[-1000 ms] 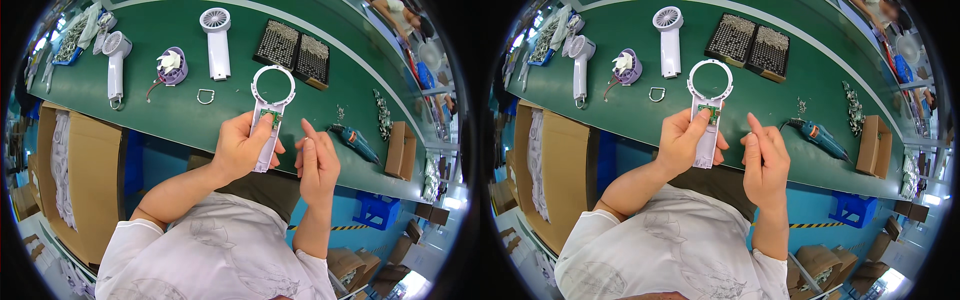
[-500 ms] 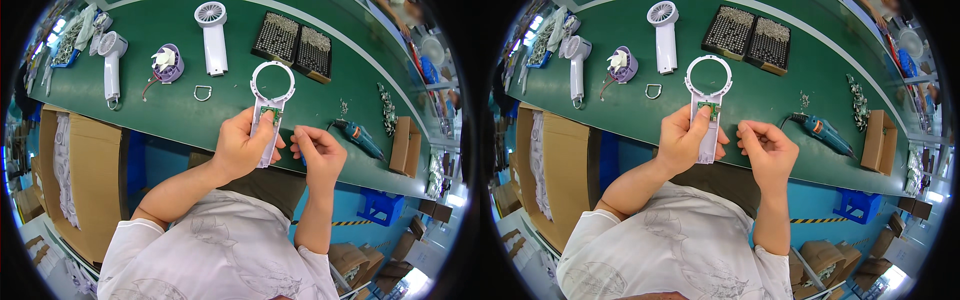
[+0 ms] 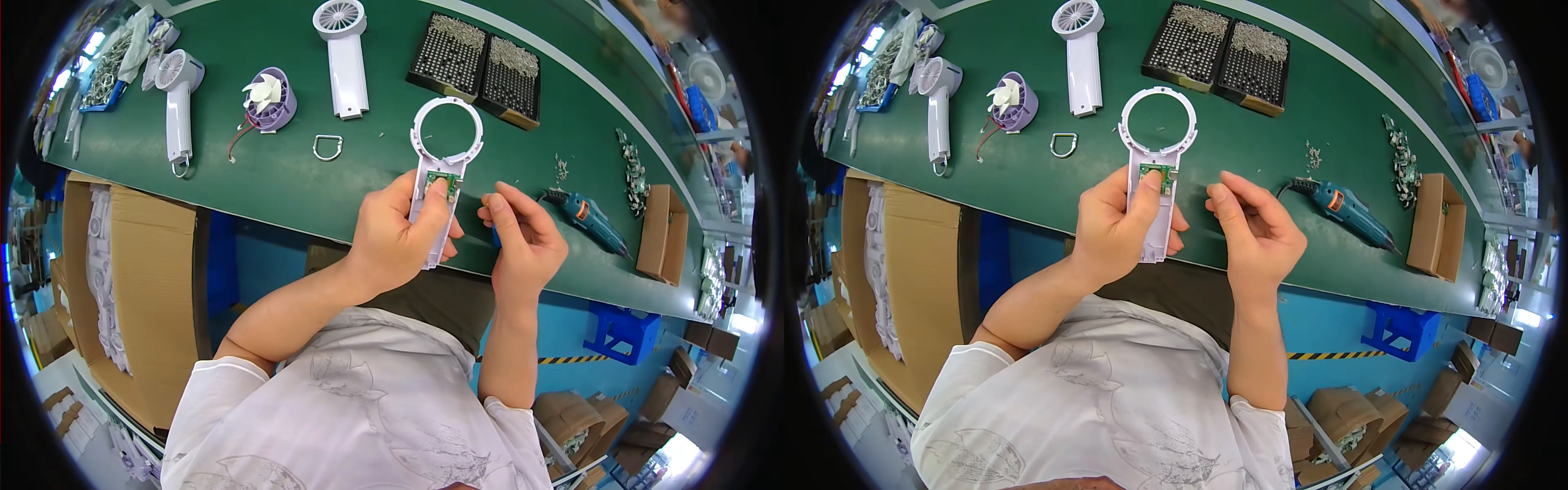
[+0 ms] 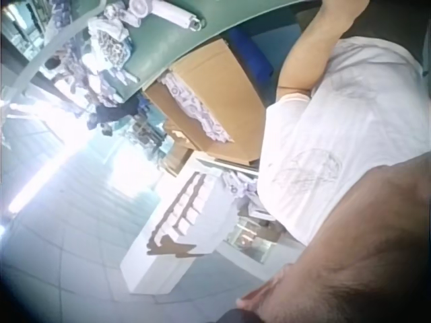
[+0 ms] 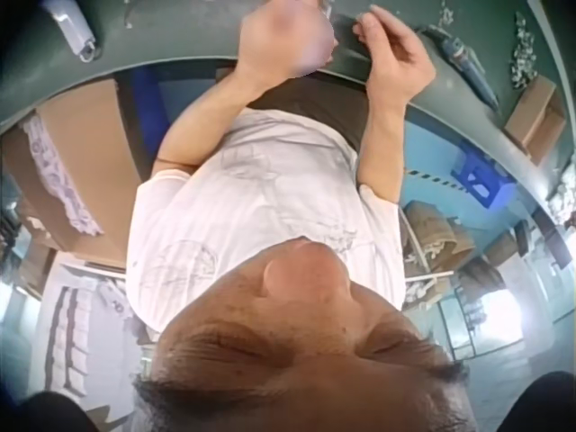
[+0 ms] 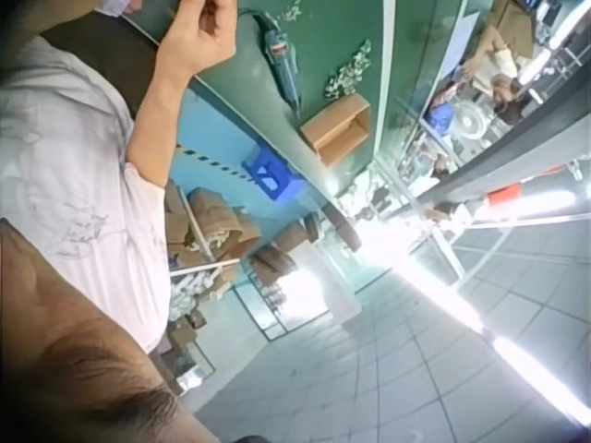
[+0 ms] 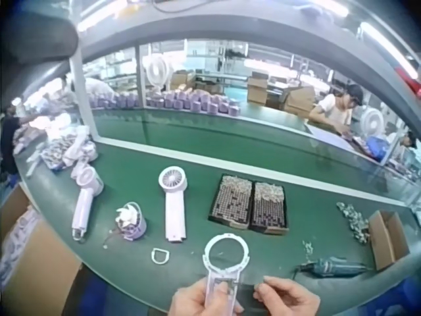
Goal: Assembling a handheld fan by installing internal components and connecting wires.
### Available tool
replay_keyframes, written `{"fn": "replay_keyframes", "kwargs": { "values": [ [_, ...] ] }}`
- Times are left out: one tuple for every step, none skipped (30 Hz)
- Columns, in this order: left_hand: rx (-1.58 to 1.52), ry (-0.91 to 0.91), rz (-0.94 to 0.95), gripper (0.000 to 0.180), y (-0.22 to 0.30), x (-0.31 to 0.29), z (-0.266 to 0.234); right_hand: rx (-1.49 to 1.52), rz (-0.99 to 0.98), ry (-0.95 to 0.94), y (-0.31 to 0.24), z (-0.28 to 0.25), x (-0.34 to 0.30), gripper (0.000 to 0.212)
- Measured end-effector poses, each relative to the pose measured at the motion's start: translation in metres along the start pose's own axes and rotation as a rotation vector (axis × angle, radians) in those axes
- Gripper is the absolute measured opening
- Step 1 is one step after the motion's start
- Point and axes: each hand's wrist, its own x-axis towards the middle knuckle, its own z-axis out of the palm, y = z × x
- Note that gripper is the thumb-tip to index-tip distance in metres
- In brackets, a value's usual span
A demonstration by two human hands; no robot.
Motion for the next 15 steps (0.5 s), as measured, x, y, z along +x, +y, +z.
{"fn": "replay_keyframes", "kwargs": {
  "values": [
    [0.001,0.002,0.003,0.024,-0.001,0.000,0.000,0.010,0.006,0.019,0.000,0.001,0.000,0.021],
    [0.065,-0.026,0.043,0.025,-0.001,0.000,-0.001,0.019,0.013,0.038,0.000,0.003,0.000,0.020],
    [0.129,-0.053,0.082,0.026,-0.002,-0.001,-0.001,0.021,0.013,0.036,0.002,0.002,0.000,0.020],
    [0.130,-0.050,0.082,0.026,-0.003,-0.001,0.000,0.009,-0.027,0.009,0.005,0.000,0.001,0.020],
    [0.134,-0.052,0.101,0.026,-0.004,-0.001,0.000,-0.003,-0.068,-0.018,0.007,0.000,0.001,0.021],
    [0.139,-0.054,0.120,0.026,-0.004,-0.001,0.001,-0.002,-0.068,-0.020,0.007,0.000,0.001,0.021],
    [0.139,-0.052,0.120,0.026,-0.004,-0.001,0.001,-0.006,-0.086,-0.036,0.007,0.001,0.002,0.021],
    [0.125,-0.043,0.108,0.026,-0.003,-0.001,0.001,-0.010,-0.104,-0.053,0.007,0.002,0.002,0.020],
    [0.112,-0.036,0.095,0.026,-0.002,-0.001,0.001,-0.009,-0.102,-0.054,0.006,0.005,0.002,0.020],
    [0.113,-0.034,0.094,0.026,-0.001,-0.001,0.002,-0.047,-0.121,-0.039,0.006,0.007,0.002,0.021],
    [0.101,-0.011,0.088,0.027,-0.001,-0.001,0.003,-0.086,-0.140,-0.025,0.006,0.009,0.002,0.021],
    [0.091,0.012,0.081,0.028,-0.001,-0.001,0.004,-0.083,-0.138,-0.026,0.007,0.010,0.002,0.021],
    [0.093,0.014,0.081,0.028,-0.001,-0.001,0.004,-0.170,-0.201,-0.024,0.007,0.012,0.002,0.021],
    [0.053,0.023,0.082,0.026,-0.001,0.000,0.004,-0.257,-0.264,-0.022,0.008,0.013,0.002,0.021],
    [0.012,0.034,0.085,0.025,-0.002,0.000,0.004,-0.255,-0.264,-0.025,0.007,0.014,0.003,0.021]
  ]
}}
